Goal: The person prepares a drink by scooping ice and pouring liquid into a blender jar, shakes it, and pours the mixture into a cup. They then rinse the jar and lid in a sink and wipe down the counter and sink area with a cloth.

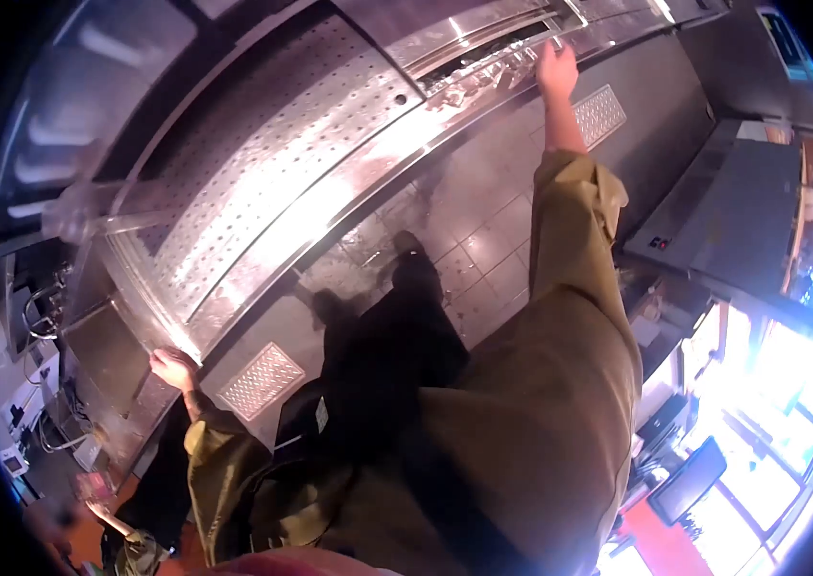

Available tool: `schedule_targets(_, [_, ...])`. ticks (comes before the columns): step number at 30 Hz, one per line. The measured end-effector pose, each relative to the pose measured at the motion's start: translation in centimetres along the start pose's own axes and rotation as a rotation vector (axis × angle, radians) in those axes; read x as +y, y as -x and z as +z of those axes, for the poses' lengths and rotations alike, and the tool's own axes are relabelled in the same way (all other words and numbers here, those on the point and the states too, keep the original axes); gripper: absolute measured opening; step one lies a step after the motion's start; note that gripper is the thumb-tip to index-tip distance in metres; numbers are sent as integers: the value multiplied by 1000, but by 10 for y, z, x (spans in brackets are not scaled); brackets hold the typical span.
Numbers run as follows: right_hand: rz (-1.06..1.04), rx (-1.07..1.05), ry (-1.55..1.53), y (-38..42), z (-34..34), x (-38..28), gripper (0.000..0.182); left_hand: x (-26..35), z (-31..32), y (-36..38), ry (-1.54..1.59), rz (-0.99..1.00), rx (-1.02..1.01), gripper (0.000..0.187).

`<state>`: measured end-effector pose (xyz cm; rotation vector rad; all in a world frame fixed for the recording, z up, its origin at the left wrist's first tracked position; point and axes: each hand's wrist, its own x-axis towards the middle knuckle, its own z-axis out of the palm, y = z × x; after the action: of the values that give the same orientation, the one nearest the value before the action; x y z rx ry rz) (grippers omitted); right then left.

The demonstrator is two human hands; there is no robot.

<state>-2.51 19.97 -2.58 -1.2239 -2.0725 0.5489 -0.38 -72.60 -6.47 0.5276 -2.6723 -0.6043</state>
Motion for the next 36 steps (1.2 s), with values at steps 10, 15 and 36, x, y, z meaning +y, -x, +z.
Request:
schedule_targets(10, [-174, -88, 245, 72, 55, -46, 85, 33, 7, 27, 128, -127, 14, 47])
schedule_targets(15, [-181, -132, 168, 200, 47, -122, 79, 37, 3, 31, 61, -60, 22, 44])
schedule_targets(36, [-187, -856, -682, 759, 92, -528, 39, -83, -49, -137, -138, 174, -205, 67])
